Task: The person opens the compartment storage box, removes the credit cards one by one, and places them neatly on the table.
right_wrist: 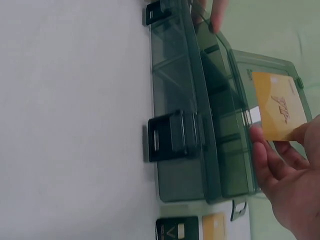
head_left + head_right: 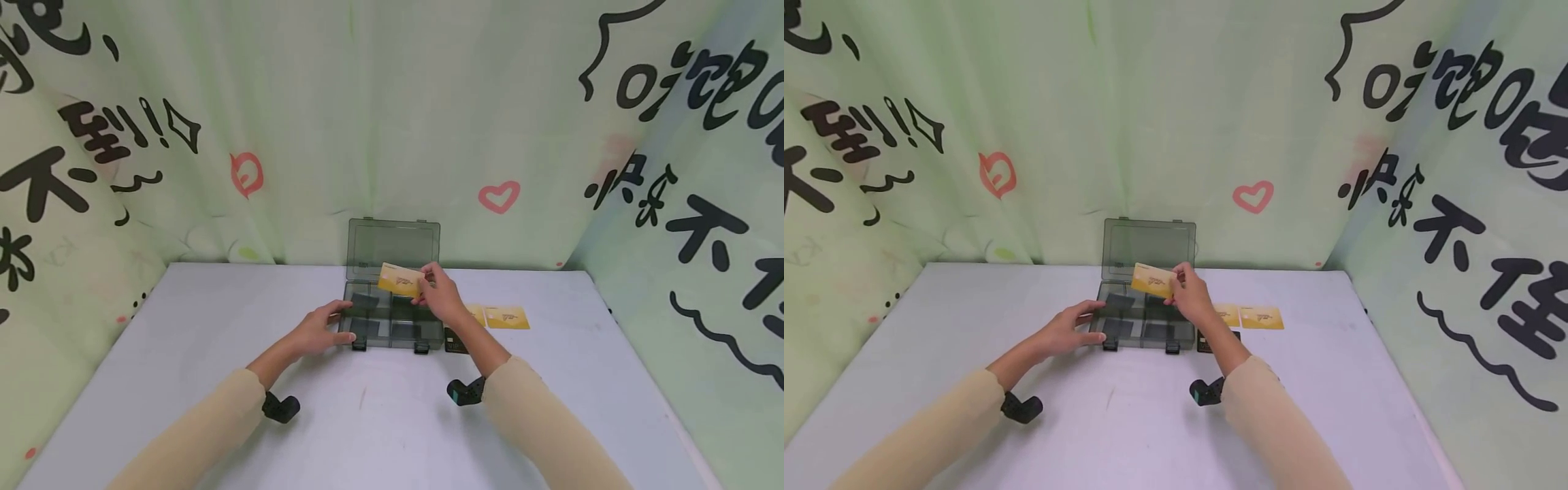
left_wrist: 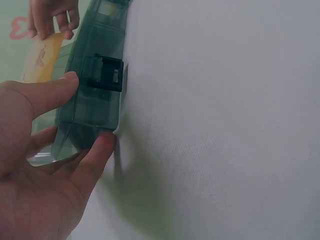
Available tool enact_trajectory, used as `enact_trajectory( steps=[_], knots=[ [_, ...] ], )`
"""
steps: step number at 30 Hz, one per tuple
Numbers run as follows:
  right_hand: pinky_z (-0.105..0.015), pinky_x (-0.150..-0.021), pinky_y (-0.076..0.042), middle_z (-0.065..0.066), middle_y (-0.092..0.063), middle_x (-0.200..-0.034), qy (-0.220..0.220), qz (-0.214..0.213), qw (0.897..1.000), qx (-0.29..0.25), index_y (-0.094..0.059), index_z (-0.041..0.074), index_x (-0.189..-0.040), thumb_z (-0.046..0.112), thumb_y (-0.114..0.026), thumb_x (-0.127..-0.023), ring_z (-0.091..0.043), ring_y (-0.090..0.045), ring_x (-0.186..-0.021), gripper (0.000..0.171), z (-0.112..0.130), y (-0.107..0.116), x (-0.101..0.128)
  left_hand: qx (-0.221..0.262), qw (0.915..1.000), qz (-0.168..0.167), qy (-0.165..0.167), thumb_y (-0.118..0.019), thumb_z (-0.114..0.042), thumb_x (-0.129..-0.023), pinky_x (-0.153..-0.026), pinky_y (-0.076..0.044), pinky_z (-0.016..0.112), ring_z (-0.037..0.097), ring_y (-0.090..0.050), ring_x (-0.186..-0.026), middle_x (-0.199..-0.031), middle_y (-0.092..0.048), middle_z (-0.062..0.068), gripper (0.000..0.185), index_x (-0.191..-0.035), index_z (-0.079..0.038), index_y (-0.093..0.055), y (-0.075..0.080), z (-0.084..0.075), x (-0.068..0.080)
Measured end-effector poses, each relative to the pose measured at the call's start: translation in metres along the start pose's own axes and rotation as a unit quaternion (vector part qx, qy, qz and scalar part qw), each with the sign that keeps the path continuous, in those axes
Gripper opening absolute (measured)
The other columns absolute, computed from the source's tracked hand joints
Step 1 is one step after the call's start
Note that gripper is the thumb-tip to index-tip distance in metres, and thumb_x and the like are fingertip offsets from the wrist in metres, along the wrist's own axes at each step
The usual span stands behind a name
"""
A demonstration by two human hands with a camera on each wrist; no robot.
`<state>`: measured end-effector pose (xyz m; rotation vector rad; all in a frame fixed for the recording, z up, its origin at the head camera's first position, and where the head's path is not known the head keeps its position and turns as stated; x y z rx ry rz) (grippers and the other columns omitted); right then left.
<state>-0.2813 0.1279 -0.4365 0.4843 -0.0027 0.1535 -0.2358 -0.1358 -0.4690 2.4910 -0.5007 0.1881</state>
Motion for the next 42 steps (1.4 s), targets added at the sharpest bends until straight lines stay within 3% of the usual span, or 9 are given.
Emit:
enact_trajectory(
  steps=[9,16,25,32,37,42],
  knots=[
    [-0.044,-0.086,-0.056,-0.020,-0.057,-0.116,0.000,-0.017,1.000,0.007,-0.044,0.005,-0.120,0.016,-0.041,-0.104,-0.039,-0.068,-0.097,0.019,-0.010,0.017,0.009,0.004,0.9998,0.001,-0.018,-0.070,-0.021,-0.089,-0.111,-0.036,0.055,0.036,-0.036,-0.142,-0.155,-0.035,0.014,0.066,-0.147,-0.016,-0.039,0.001,-0.001,0.002],
    [-0.030,-0.074,-0.049,-0.015,-0.063,-0.105,0.010,-0.052,0.997,0.064,-0.053,0.008,-0.114,0.016,-0.049,-0.102,-0.030,-0.061,-0.093,0.015,-0.017,0.029,0.020,0.004,0.9997,0.005,-0.022,-0.070,-0.022,-0.089,-0.111,-0.036,0.054,0.037,-0.035,-0.142,-0.156,-0.034,0.015,0.066,-0.147,-0.016,-0.038,-0.001,0.000,-0.001],
    [-0.040,-0.079,-0.055,-0.017,-0.065,-0.106,0.004,-0.065,0.997,0.049,-0.058,0.008,-0.113,0.014,-0.054,-0.100,-0.027,-0.063,-0.087,0.015,-0.029,0.036,0.027,0.004,0.9998,0.003,-0.021,-0.070,-0.022,-0.089,-0.111,-0.035,0.055,0.037,-0.035,-0.142,-0.155,-0.035,0.016,0.067,-0.147,-0.016,-0.038,0.000,0.000,0.000],
    [-0.029,-0.070,-0.052,-0.016,-0.065,-0.104,-0.001,-0.076,0.996,0.051,-0.061,0.008,-0.111,0.014,-0.056,-0.098,-0.023,-0.062,-0.083,0.015,-0.037,0.047,0.034,0.002,0.9998,0.003,-0.019,-0.070,-0.023,-0.090,-0.111,-0.036,0.056,0.036,-0.035,-0.143,-0.156,-0.033,0.014,0.067,-0.148,-0.017,-0.038,0.000,0.000,0.001],
    [-0.031,-0.077,-0.057,-0.015,-0.063,-0.105,-0.025,-0.076,0.996,0.049,-0.062,0.007,-0.112,0.012,-0.058,-0.097,-0.023,-0.061,-0.085,0.016,-0.041,0.053,0.039,-0.002,0.9998,0.002,-0.020,-0.070,-0.024,-0.090,-0.110,-0.037,0.057,0.036,-0.035,-0.142,-0.156,-0.033,0.014,0.067,-0.148,-0.018,-0.037,0.001,0.002,0.002],
    [-0.023,-0.075,-0.055,-0.015,-0.062,-0.106,-0.042,-0.090,0.994,0.051,-0.062,0.004,-0.112,0.009,-0.058,-0.096,-0.021,-0.058,-0.089,0.017,-0.048,0.066,0.045,-0.002,0.9997,0.005,-0.023,-0.069,-0.024,-0.090,-0.110,-0.037,0.056,0.036,-0.035,-0.143,-0.156,-0.033,0.014,0.067,-0.148,-0.018,-0.037,-0.001,0.002,-0.001]
  ],
)
Point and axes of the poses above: each hand's wrist, its own x-axis away from the middle knuckle, its own y-axis out of the back of the hand, z = x × y, the point moved 1 cm from there along -x, towards the middle knuckle
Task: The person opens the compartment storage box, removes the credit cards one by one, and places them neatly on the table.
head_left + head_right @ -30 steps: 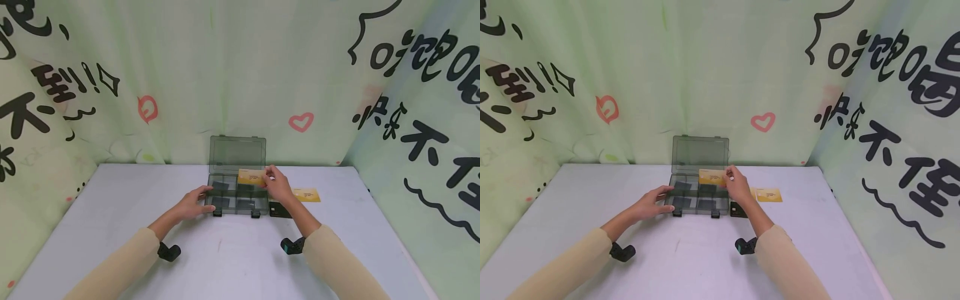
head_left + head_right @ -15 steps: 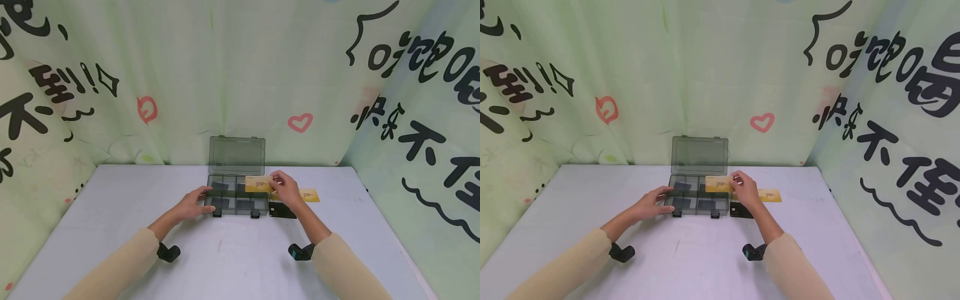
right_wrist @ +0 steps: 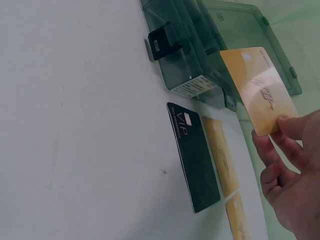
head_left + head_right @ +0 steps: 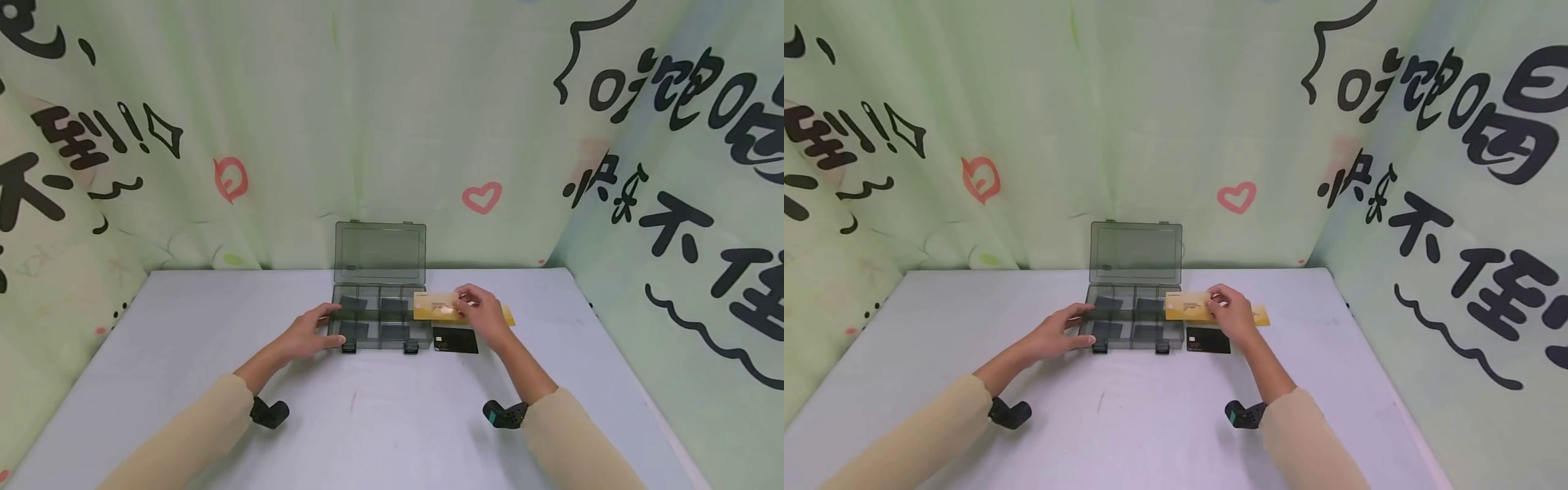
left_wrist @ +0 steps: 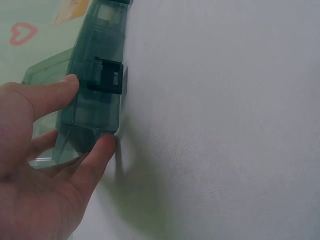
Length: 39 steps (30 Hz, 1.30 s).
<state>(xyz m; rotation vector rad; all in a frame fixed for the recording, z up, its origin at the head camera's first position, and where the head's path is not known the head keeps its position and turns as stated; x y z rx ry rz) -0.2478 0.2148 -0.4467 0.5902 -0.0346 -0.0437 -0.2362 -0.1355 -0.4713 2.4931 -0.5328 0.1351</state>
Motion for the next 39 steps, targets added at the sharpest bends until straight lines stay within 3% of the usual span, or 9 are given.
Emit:
enact_trajectory(
  steps=[12,20,34,39],
  knots=[
    [-0.019,-0.071,-0.057,-0.017,-0.063,-0.101,-0.005,-0.016,1.000,-0.023,-0.060,-0.003,-0.114,0.004,-0.057,-0.096,-0.013,-0.061,-0.085,0.020,-0.024,0.025,0.009,-0.011,0.9999,-0.003,-0.006,-0.069,-0.023,-0.091,-0.110,-0.037,0.056,0.037,-0.035,-0.142,-0.156,-0.033,0.015,0.066,-0.148,-0.015,-0.036,0.001,-0.001,0.002],
    [-0.026,-0.074,-0.057,-0.017,-0.065,-0.102,-0.023,-0.004,1.000,0.016,-0.060,-0.001,-0.118,0.008,-0.057,-0.096,-0.016,-0.059,-0.087,0.024,-0.034,0.041,0.014,-0.013,0.9999,-0.004,-0.007,-0.069,-0.023,-0.090,-0.110,-0.037,0.056,0.037,-0.036,-0.142,-0.156,-0.033,0.016,0.067,-0.148,-0.015,-0.036,0.002,-0.003,0.003],
    [-0.026,-0.078,-0.055,-0.022,-0.060,-0.116,-0.074,0.014,0.996,0.042,-0.054,-0.001,-0.129,0.012,-0.052,-0.099,-0.021,-0.058,-0.093,0.032,-0.051,0.065,0.022,-0.013,0.9999,-0.003,-0.007,-0.069,-0.023,-0.090,-0.111,-0.036,0.056,0.037,-0.035,-0.142,-0.156,-0.033,0.016,0.067,-0.148,-0.015,-0.036,0.002,-0.003,0.001],
    [-0.026,-0.076,-0.052,-0.019,-0.060,-0.113,-0.094,0.017,0.994,0.055,-0.052,0.001,-0.131,0.017,-0.050,-0.100,-0.022,-0.057,-0.092,0.035,-0.056,0.069,0.026,-0.005,1.0000,-0.003,-0.004,-0.069,-0.022,-0.090,-0.110,-0.036,0.056,0.037,-0.035,-0.142,-0.156,-0.033,0.015,0.067,-0.148,-0.015,-0.037,0.000,-0.002,0.001]
  ],
)
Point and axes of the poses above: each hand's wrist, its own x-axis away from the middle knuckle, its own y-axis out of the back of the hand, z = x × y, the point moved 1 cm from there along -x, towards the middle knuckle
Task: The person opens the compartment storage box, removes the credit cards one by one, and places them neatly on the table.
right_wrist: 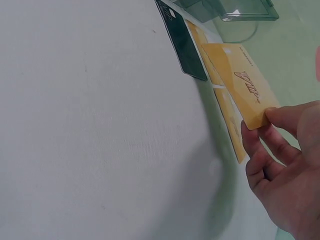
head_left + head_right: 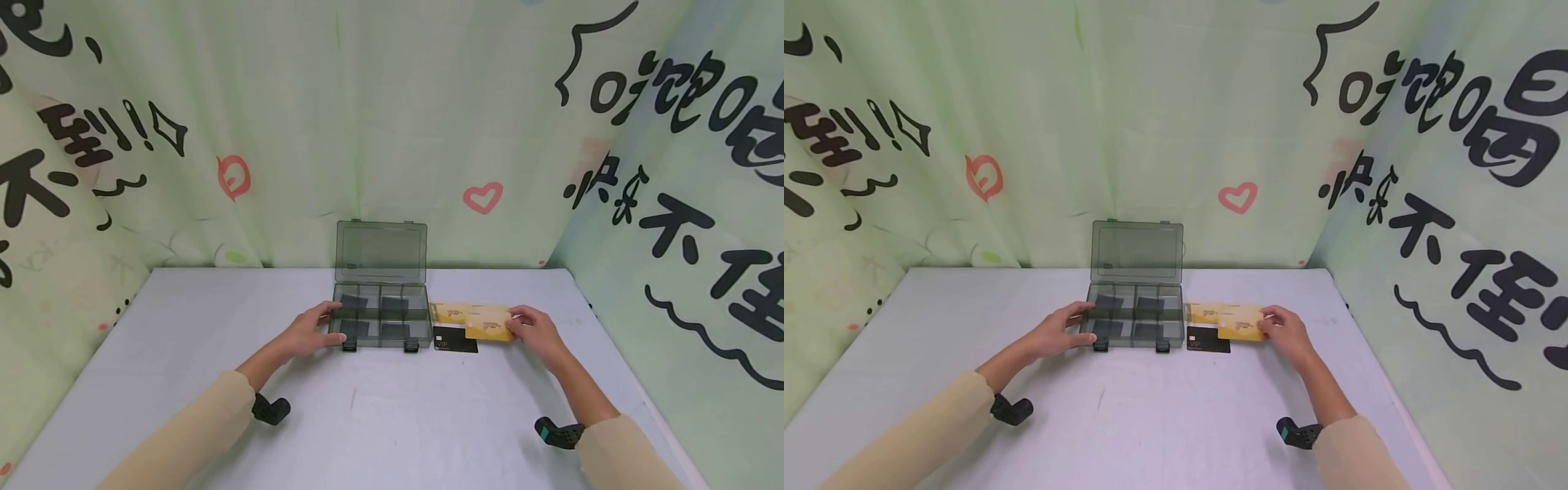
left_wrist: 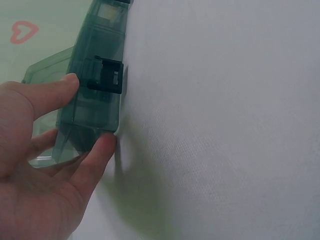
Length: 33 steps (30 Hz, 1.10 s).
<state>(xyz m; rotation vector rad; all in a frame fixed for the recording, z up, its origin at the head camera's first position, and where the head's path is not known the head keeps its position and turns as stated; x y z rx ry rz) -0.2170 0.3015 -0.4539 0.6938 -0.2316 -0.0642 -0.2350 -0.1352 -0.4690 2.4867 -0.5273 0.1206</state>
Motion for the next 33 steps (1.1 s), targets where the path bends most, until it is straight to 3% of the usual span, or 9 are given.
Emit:
enact_trajectory(
  steps=[7,14,26,33],
  knots=[
    [-0.026,-0.071,-0.049,-0.018,-0.062,-0.106,0.010,0.008,1.000,0.014,-0.053,-0.002,-0.129,0.016,-0.051,-0.097,-0.020,-0.056,-0.088,0.037,-0.009,0.007,0.002,0.004,1.0000,-0.003,0.002,-0.070,-0.023,-0.089,-0.110,-0.037,0.055,0.037,-0.036,-0.142,-0.156,-0.033,0.015,0.067,-0.147,-0.015,-0.038,-0.001,0.001,0.000],
    [-0.025,-0.066,-0.043,-0.017,-0.058,-0.099,0.026,-0.010,0.996,0.081,-0.058,-0.004,-0.120,0.017,-0.064,-0.090,-0.027,-0.051,-0.093,0.037,-0.017,0.012,0.001,0.004,1.0000,-0.002,0.001,-0.070,-0.022,-0.089,-0.110,-0.037,0.055,0.037,-0.035,-0.142,-0.156,-0.033,0.016,0.067,-0.148,-0.015,-0.037,-0.001,0.000,0.000],
    [-0.024,-0.067,-0.046,-0.020,-0.057,-0.097,-0.020,-0.021,0.990,0.135,-0.057,-0.009,-0.118,0.018,-0.070,-0.087,-0.029,-0.052,-0.090,0.043,-0.020,0.006,-0.001,0.007,1.0000,-0.001,-0.002,-0.070,-0.024,-0.089,-0.110,-0.037,0.055,0.037,-0.035,-0.142,-0.156,-0.033,0.015,0.067,-0.147,-0.016,-0.037,0.000,0.001,-0.001],
    [-0.024,-0.066,-0.044,-0.016,-0.056,-0.093,-0.020,-0.023,0.989,0.142,-0.057,-0.007,-0.116,0.018,-0.071,-0.087,-0.026,-0.052,-0.088,0.040,-0.024,0.002,-0.003,0.006,1.0000,-0.003,-0.002,-0.070,-0.024,-0.090,-0.111,-0.036,0.055,0.037,-0.035,-0.142,-0.156,-0.033,0.015,0.067,-0.148,-0.017,-0.037,-0.001,0.003,-0.002]
  ],
)
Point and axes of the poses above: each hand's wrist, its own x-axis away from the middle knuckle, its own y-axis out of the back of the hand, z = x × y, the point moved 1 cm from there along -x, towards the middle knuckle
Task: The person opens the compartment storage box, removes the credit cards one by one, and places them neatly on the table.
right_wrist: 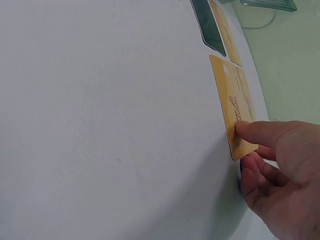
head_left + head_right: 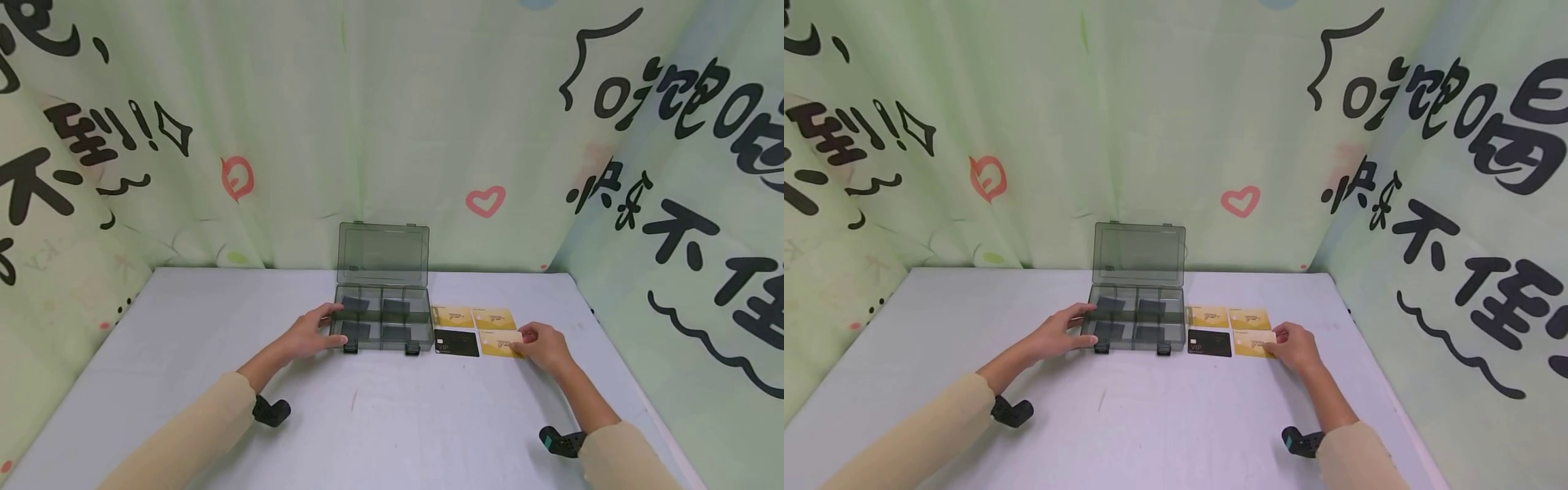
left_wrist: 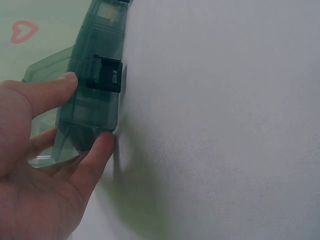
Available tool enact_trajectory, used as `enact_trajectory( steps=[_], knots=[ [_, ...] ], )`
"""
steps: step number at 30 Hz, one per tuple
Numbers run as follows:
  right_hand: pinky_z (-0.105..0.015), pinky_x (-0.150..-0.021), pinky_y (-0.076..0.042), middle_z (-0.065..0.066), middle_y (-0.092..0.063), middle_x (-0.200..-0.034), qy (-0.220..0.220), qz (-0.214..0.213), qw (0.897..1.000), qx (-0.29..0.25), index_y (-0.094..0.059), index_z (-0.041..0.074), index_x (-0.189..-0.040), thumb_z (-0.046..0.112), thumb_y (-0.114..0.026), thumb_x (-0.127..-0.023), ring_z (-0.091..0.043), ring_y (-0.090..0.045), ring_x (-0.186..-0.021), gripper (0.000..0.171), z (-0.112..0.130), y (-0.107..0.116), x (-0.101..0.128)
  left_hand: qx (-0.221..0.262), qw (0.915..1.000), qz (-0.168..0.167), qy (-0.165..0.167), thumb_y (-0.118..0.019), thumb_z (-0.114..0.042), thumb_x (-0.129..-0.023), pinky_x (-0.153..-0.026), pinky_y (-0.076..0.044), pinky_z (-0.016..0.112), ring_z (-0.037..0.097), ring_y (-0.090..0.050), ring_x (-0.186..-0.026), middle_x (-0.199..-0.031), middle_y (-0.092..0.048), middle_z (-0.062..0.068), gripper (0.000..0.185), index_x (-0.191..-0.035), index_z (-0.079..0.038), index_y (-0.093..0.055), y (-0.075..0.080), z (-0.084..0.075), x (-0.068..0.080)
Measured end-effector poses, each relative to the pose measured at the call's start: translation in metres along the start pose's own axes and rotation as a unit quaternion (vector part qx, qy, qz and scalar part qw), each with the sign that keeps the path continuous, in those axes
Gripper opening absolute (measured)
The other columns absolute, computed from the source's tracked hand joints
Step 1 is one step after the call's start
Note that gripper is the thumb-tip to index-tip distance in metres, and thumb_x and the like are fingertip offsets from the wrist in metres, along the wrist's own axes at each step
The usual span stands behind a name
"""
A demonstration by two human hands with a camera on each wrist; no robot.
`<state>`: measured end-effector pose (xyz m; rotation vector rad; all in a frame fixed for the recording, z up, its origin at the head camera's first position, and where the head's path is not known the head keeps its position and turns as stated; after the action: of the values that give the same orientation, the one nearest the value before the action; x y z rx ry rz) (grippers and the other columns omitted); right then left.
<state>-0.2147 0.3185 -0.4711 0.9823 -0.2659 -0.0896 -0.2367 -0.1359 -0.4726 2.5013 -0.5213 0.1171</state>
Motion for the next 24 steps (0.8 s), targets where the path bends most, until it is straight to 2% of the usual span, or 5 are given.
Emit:
enact_trajectory(
  steps=[7,11,19,24],
  knots=[
    [-0.023,-0.066,-0.047,-0.016,-0.055,-0.093,0.020,-0.010,1.000,-0.007,-0.058,-0.005,-0.113,0.016,-0.072,-0.086,-0.028,-0.052,-0.088,0.037,-0.002,-0.002,0.001,-0.002,1.0000,-0.001,-0.002,-0.070,-0.024,-0.090,-0.110,-0.037,0.055,0.037,-0.036,-0.142,-0.156,-0.034,0.014,0.067,-0.148,-0.017,-0.037,-0.001,-0.001,-0.001],
    [-0.024,-0.069,-0.048,-0.016,-0.057,-0.095,0.029,-0.016,0.999,-0.009,-0.057,-0.006,-0.118,0.019,-0.070,-0.088,-0.030,-0.052,-0.091,0.041,-0.002,-0.001,0.001,-0.003,1.0000,0.002,-0.003,-0.070,-0.024,-0.090,-0.110,-0.037,0.054,0.036,-0.035,-0.142,-0.156,-0.033,0.014,0.067,-0.148,-0.016,-0.037,0.000,-0.001,-0.001],
    [-0.031,-0.078,-0.052,-0.020,-0.060,-0.110,0.057,-0.027,0.998,-0.010,-0.055,-0.002,-0.127,0.028,-0.066,-0.092,-0.032,-0.056,-0.100,0.048,0.007,0.001,0.001,-0.003,0.9999,0.010,-0.010,-0.071,-0.024,-0.089,-0.110,-0.038,0.055,0.037,-0.035,-0.142,-0.156,-0.033,0.014,0.071,-0.149,-0.016,-0.035,0.003,-0.001,-0.003],
    [-0.043,-0.086,-0.053,-0.020,-0.059,-0.126,0.081,-0.023,0.996,-0.006,-0.049,0.002,-0.137,0.033,-0.061,-0.094,-0.035,-0.053,-0.115,0.054,0.022,-0.001,0.005,0.000,0.9998,0.017,-0.014,-0.071,-0.027,-0.088,-0.109,-0.038,0.056,0.037,-0.035,-0.142,-0.157,-0.031,0.015,0.076,-0.152,-0.018,-0.030,0.006,-0.001,0.000]
  ],
)
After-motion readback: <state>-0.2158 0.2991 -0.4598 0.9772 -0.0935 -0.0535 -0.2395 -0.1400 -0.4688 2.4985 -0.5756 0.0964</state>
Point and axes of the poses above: each hand's wrist, its own x-axis away from the middle knuckle, its own y-axis out of the back of the hand, z = x × y, the point moved 1 cm from there along -x, towards the middle knuckle
